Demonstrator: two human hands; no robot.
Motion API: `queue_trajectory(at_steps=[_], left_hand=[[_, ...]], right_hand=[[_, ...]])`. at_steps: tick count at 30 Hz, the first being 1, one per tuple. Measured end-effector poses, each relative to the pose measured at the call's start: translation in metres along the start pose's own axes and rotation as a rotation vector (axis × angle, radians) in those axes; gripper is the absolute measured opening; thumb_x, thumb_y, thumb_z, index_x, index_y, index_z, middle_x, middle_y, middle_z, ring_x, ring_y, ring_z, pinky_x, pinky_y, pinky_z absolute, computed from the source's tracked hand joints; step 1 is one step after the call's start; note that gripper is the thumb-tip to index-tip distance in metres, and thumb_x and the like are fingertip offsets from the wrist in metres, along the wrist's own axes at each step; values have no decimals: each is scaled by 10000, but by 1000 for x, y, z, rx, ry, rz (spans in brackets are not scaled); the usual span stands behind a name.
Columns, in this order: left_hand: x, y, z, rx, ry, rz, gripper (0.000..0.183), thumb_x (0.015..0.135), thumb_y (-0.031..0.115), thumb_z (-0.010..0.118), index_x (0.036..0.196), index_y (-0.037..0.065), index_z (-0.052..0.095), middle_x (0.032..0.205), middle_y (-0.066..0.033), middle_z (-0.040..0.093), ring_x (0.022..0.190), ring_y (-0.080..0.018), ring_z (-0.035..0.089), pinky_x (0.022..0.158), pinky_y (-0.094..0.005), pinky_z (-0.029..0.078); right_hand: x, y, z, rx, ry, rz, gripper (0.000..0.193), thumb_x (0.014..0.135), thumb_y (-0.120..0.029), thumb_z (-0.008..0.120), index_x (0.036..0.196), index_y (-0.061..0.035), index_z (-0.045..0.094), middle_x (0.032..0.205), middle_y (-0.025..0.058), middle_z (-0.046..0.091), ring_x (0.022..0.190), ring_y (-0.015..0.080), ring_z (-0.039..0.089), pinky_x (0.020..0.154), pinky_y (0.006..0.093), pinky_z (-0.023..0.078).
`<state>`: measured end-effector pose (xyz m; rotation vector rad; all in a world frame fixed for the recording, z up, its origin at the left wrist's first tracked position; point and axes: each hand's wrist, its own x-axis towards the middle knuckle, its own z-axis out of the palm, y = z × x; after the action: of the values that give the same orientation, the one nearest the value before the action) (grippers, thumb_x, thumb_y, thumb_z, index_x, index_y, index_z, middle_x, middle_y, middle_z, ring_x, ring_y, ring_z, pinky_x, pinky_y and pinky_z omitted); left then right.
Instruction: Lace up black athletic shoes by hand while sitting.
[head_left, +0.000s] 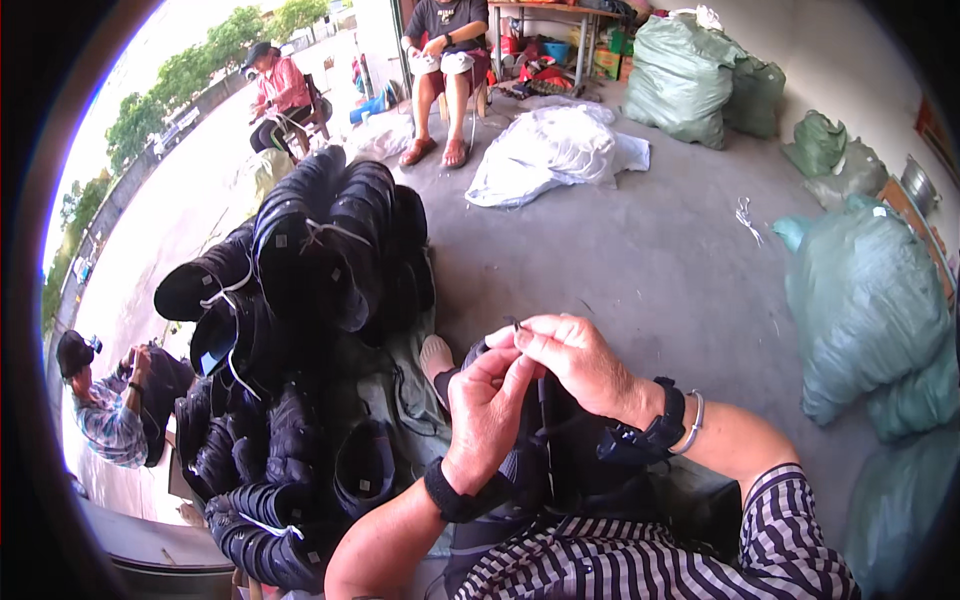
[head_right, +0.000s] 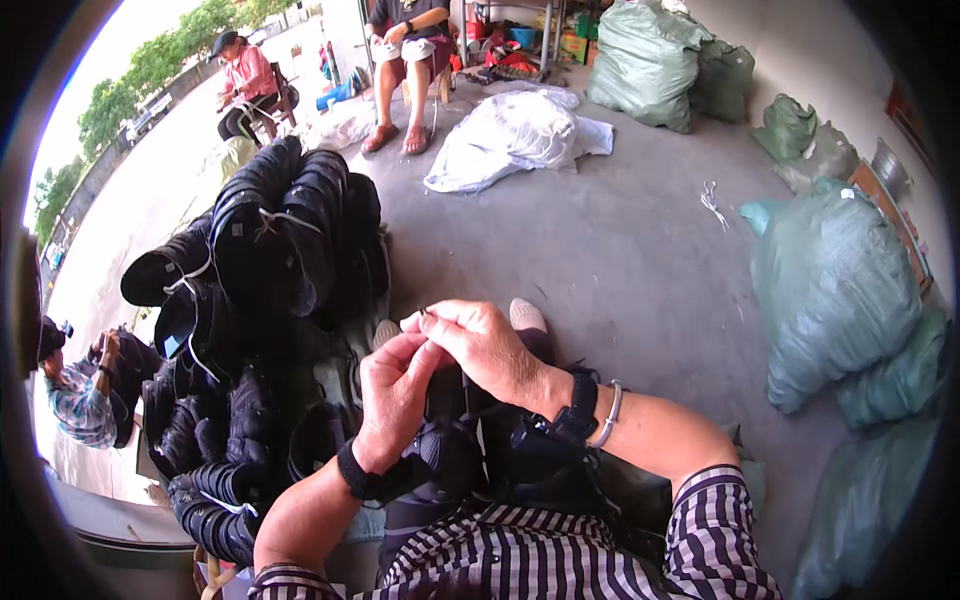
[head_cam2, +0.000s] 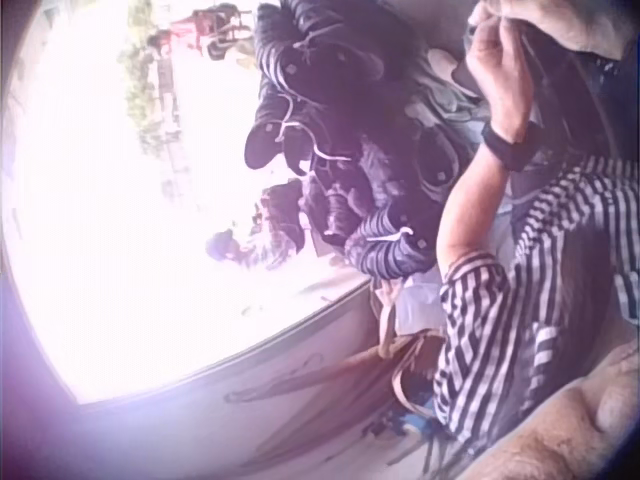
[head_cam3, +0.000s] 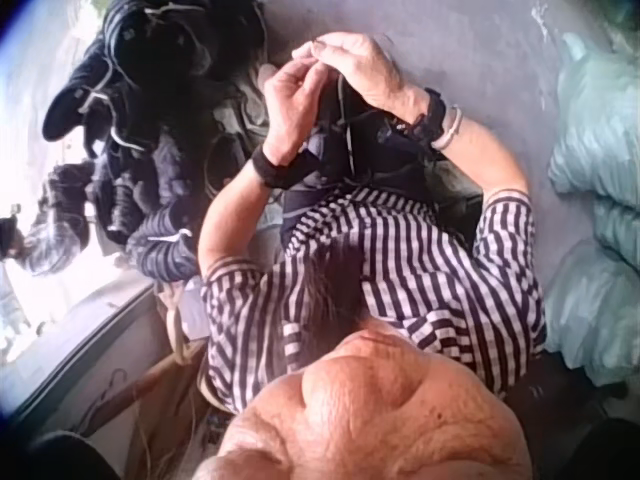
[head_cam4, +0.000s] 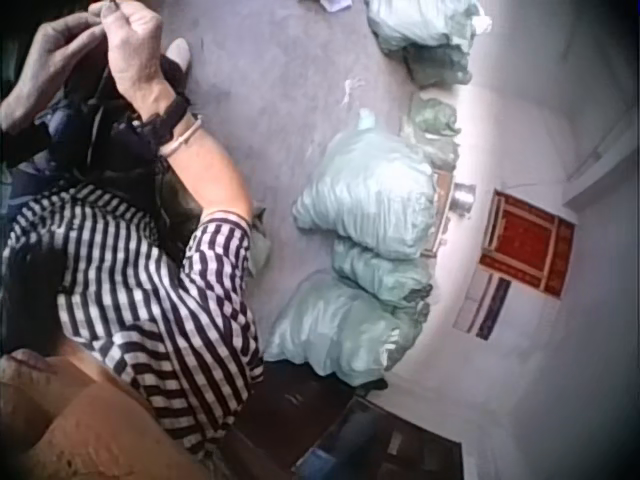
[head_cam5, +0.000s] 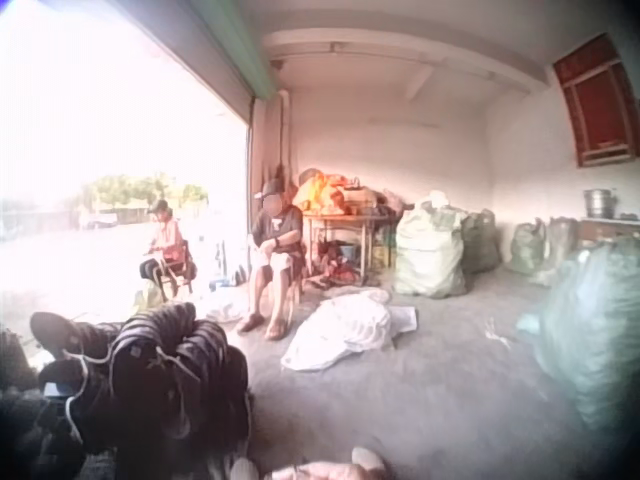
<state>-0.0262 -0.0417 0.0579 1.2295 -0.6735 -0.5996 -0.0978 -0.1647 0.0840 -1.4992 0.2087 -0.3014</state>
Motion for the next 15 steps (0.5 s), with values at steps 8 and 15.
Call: queue_trajectory(at_steps=[8, 15], left_hand=[[-40, -15, -50, 1089, -250, 305, 926, 554, 229, 865, 1363, 152, 419, 1464, -214, 255, 1328, -413, 274, 1087, -490, 289], [-52, -25, -58, 1104, -298, 259, 981, 573, 275, 850, 1406, 129, 353, 1489, -245, 198, 1348, -414, 255, 1096, -470, 278]], right_hand=[[16, 16, -17, 398, 111, 187, 277, 984, -224, 419, 1014, 2, 577, 1020, 162, 658, 931, 244, 651, 840, 357, 507], [51, -21, -147, 178, 180, 39, 291, 868, -223, 472, 830, 6, 647, 935, 155, 672, 803, 234, 634, 637, 287, 478]])
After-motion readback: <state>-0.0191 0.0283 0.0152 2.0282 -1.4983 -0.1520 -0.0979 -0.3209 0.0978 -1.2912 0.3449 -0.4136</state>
